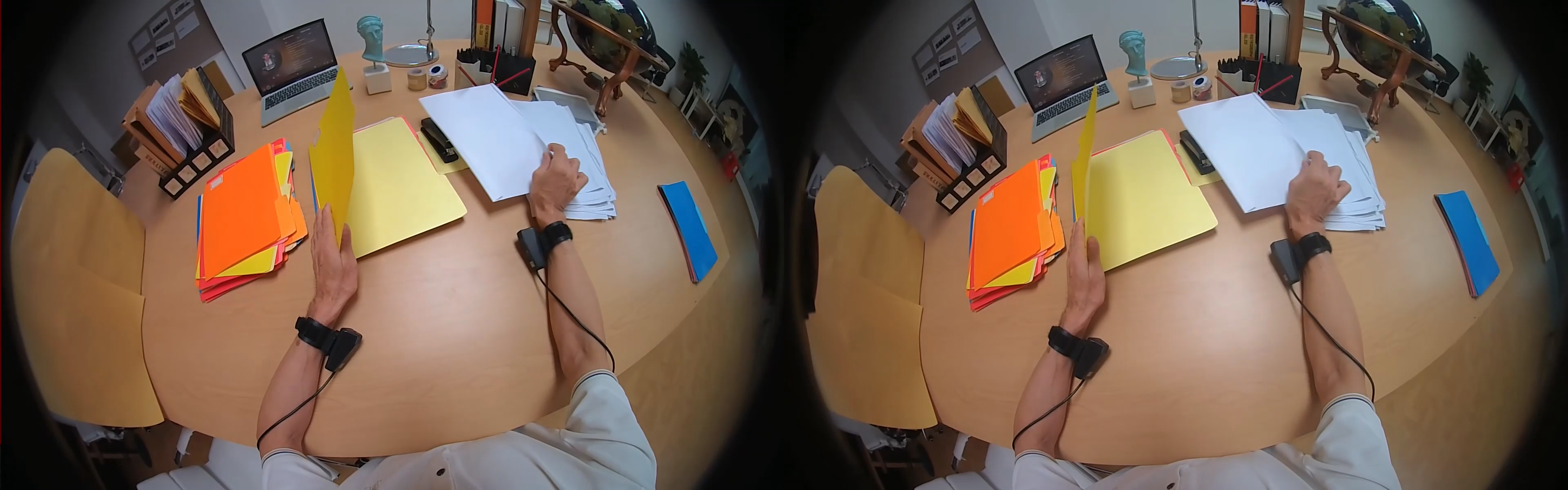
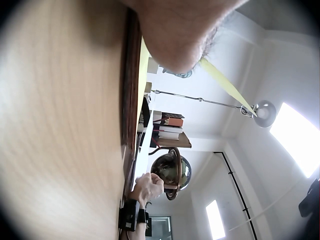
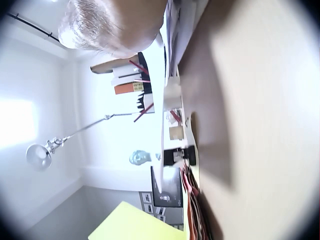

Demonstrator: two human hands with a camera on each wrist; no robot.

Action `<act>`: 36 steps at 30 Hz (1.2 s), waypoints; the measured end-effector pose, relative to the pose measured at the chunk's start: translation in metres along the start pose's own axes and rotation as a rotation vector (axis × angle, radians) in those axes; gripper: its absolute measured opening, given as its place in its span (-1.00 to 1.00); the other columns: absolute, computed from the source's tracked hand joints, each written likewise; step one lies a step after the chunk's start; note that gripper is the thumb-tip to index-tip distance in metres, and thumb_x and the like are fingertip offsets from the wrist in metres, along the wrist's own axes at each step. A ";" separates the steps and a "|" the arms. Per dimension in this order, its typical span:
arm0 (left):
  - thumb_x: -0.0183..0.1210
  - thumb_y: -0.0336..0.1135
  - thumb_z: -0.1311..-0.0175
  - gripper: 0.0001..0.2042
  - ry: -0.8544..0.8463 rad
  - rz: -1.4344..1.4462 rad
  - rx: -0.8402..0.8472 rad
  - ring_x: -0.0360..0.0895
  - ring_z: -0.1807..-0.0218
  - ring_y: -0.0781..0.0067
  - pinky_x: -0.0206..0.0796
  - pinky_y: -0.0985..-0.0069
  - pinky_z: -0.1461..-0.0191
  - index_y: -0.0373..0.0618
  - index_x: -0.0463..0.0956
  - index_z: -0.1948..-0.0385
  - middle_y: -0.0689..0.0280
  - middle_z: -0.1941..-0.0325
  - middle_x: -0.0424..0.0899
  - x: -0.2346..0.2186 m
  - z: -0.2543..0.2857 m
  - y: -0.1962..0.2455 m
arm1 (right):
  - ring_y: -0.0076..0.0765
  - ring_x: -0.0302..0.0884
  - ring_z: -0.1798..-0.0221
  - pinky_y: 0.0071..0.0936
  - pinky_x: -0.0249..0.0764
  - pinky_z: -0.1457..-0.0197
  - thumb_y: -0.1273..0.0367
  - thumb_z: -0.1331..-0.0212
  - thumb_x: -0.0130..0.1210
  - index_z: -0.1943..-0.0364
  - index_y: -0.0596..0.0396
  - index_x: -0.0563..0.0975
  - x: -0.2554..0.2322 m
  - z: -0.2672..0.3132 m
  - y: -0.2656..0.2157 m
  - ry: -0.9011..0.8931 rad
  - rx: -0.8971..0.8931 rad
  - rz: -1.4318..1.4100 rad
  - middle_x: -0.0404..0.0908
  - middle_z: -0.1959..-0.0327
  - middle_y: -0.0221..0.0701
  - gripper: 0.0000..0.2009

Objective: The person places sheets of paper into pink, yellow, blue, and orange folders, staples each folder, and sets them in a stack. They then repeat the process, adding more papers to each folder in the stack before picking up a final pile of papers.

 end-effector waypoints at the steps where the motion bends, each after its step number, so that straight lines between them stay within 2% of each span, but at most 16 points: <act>1: -0.34 0.18 -0.62 -0.25 0.001 0.012 0.004 0.05 -0.60 -0.11 -0.15 0.20 -0.64 -0.46 0.11 -0.44 -0.18 -0.54 0.18 0.000 0.000 0.000 | -0.21 0.58 0.09 -0.16 0.24 -0.06 0.37 -0.24 0.20 0.12 -0.05 0.69 -0.001 -0.003 0.007 -0.012 0.034 0.064 0.73 0.27 -0.42 -0.84; 6: -0.35 0.20 -0.61 -0.24 0.004 0.039 0.007 0.08 -0.59 -0.10 -0.14 0.21 -0.63 -0.44 0.13 -0.44 -0.17 -0.53 0.20 -0.001 -0.001 0.001 | -0.17 0.60 0.00 -0.04 0.24 -0.12 0.41 -0.33 0.01 0.08 -0.06 0.69 -0.003 -0.013 0.044 -0.087 0.184 0.196 0.76 0.15 -0.38 -0.77; 8: -0.27 0.06 -0.64 -0.33 -0.020 0.052 -0.014 0.00 -0.61 -0.13 -0.20 0.14 -0.66 -0.45 0.08 -0.46 -0.18 -0.56 0.14 -0.003 0.000 0.003 | -0.17 0.60 -0.01 -0.02 0.24 -0.13 0.40 -0.33 0.01 0.06 -0.07 0.69 -0.004 -0.015 0.057 -0.085 0.213 0.217 0.76 0.13 -0.39 -0.76; 12: -0.27 0.05 -0.64 -0.33 -0.025 0.064 -0.005 0.00 -0.61 -0.13 -0.19 0.14 -0.66 -0.45 0.08 -0.46 -0.17 -0.56 0.14 -0.002 0.000 0.004 | -0.16 0.59 -0.07 0.05 0.26 -0.17 0.37 -0.36 -0.01 0.02 -0.10 0.67 0.000 -0.020 0.079 -0.114 0.301 0.241 0.75 0.07 -0.41 -0.75; 14: -0.34 0.17 -0.62 -0.27 0.018 0.036 0.006 0.11 -0.58 -0.10 -0.10 0.22 -0.62 -0.45 0.14 -0.43 -0.17 -0.52 0.23 -0.001 0.000 0.003 | -0.15 0.59 -0.08 0.06 0.26 -0.17 0.37 -0.37 -0.02 0.02 -0.10 0.68 0.000 -0.020 0.082 -0.132 0.334 0.237 0.75 0.07 -0.41 -0.75; 17: -0.33 0.16 -0.63 -0.28 0.022 0.042 0.015 0.14 -0.57 -0.09 -0.08 0.23 -0.61 -0.45 0.14 -0.43 -0.16 -0.50 0.25 -0.001 0.000 0.002 | -0.15 0.55 -0.14 0.05 0.26 -0.20 0.36 -0.36 0.01 -0.04 -0.10 0.65 0.002 -0.020 0.084 -0.177 0.368 0.225 0.71 0.01 -0.39 -0.74; 20: -0.31 0.13 -0.64 -0.30 0.024 0.040 0.021 0.15 -0.56 -0.08 -0.06 0.24 -0.60 -0.45 0.14 -0.43 -0.16 -0.49 0.26 -0.002 0.000 0.003 | -0.14 0.50 -0.17 0.04 0.27 -0.21 0.34 -0.31 0.10 -0.10 -0.11 0.61 0.004 -0.020 0.083 -0.051 0.332 0.256 0.63 -0.05 -0.35 -0.70; 22: -0.30 0.11 -0.64 -0.31 0.020 0.043 0.022 0.15 -0.56 -0.07 -0.07 0.24 -0.60 -0.45 0.14 -0.43 -0.16 -0.50 0.26 -0.001 0.000 0.002 | -0.15 0.47 -0.19 0.00 0.27 -0.22 0.35 -0.21 0.21 -0.13 -0.10 0.58 0.001 -0.022 0.077 0.115 0.222 0.250 0.56 -0.08 -0.33 -0.63; 23: -0.30 0.09 -0.65 -0.32 0.015 0.045 0.023 0.14 -0.57 -0.07 -0.07 0.24 -0.61 -0.45 0.14 -0.43 -0.16 -0.50 0.25 -0.001 -0.001 0.002 | -0.15 0.47 -0.19 0.00 0.27 -0.22 0.35 -0.21 0.21 -0.13 -0.10 0.58 0.001 -0.023 0.074 0.115 0.222 0.250 0.56 -0.08 -0.33 -0.63; 25: -0.29 0.08 -0.65 -0.33 0.013 0.037 0.016 0.13 -0.57 -0.07 -0.08 0.24 -0.61 -0.45 0.13 -0.44 -0.16 -0.51 0.24 -0.002 0.000 0.003 | -0.13 0.46 -0.19 -0.04 0.28 -0.24 0.38 -0.14 0.26 -0.07 -0.05 0.59 0.001 -0.026 0.067 0.214 0.087 0.081 0.56 -0.08 -0.30 -0.64; 26: -0.28 0.06 -0.65 -0.34 0.010 0.028 0.008 0.11 -0.58 -0.07 -0.10 0.24 -0.62 -0.45 0.12 -0.44 -0.16 -0.52 0.22 -0.003 0.000 0.004 | -0.13 0.46 -0.19 -0.04 0.28 -0.24 0.38 -0.14 0.26 -0.07 -0.05 0.59 0.001 -0.027 0.063 0.215 0.087 0.080 0.56 -0.08 -0.30 -0.64; 28: -0.27 0.06 -0.65 -0.34 0.005 0.023 0.005 0.09 -0.59 -0.07 -0.11 0.24 -0.63 -0.45 0.12 -0.45 -0.17 -0.54 0.21 -0.004 0.000 0.006 | -0.07 0.50 -0.14 -0.10 0.36 -0.20 0.44 -0.12 0.25 0.03 0.03 0.62 0.001 -0.028 0.053 0.258 -0.064 -0.125 0.58 0.00 -0.26 -0.71; 29: -0.26 0.06 -0.65 -0.34 0.000 0.018 0.001 0.07 -0.60 -0.07 -0.13 0.24 -0.64 -0.45 0.11 -0.45 -0.17 -0.55 0.19 -0.004 0.000 0.007 | -0.07 0.50 -0.14 -0.10 0.36 -0.20 0.44 -0.12 0.25 0.03 0.03 0.62 0.001 -0.028 0.047 0.258 -0.065 -0.126 0.58 0.00 -0.26 -0.71; 31: -0.26 0.05 -0.65 -0.33 -0.007 0.019 -0.004 0.05 -0.61 -0.06 -0.14 0.24 -0.64 -0.45 0.10 -0.45 -0.16 -0.55 0.17 -0.005 0.000 0.009 | -0.01 0.54 -0.05 -0.14 0.43 -0.13 0.50 -0.12 0.22 0.14 0.09 0.63 0.002 -0.026 0.032 0.257 -0.182 -0.385 0.60 0.10 -0.22 -0.80; 33: -0.25 0.05 -0.64 -0.33 -0.015 0.020 -0.010 0.04 -0.62 -0.06 -0.15 0.24 -0.65 -0.45 0.09 -0.46 -0.16 -0.56 0.16 -0.005 0.000 0.009 | -0.09 0.62 0.19 -0.27 0.52 0.10 0.55 -0.17 0.19 0.22 0.15 0.62 -0.004 -0.022 0.006 0.198 -0.183 -0.531 0.64 0.24 -0.22 -0.88; 36: -0.24 0.08 -0.64 -0.32 0.023 0.018 0.008 0.09 -0.60 -0.05 -0.11 0.25 -0.63 -0.46 0.13 -0.44 -0.16 -0.53 0.22 -0.005 0.000 0.009 | -0.19 0.60 0.44 -0.33 0.50 0.33 0.48 -0.24 0.23 0.28 0.17 0.63 -0.008 -0.007 -0.030 0.025 -0.157 -0.746 0.64 0.41 -0.23 -0.95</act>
Point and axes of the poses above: each hand's wrist, its own z-axis away from the middle knuckle, its own x-axis out of the palm, y = z × x, the point moved 1 cm from there along -z, towards the middle knuckle
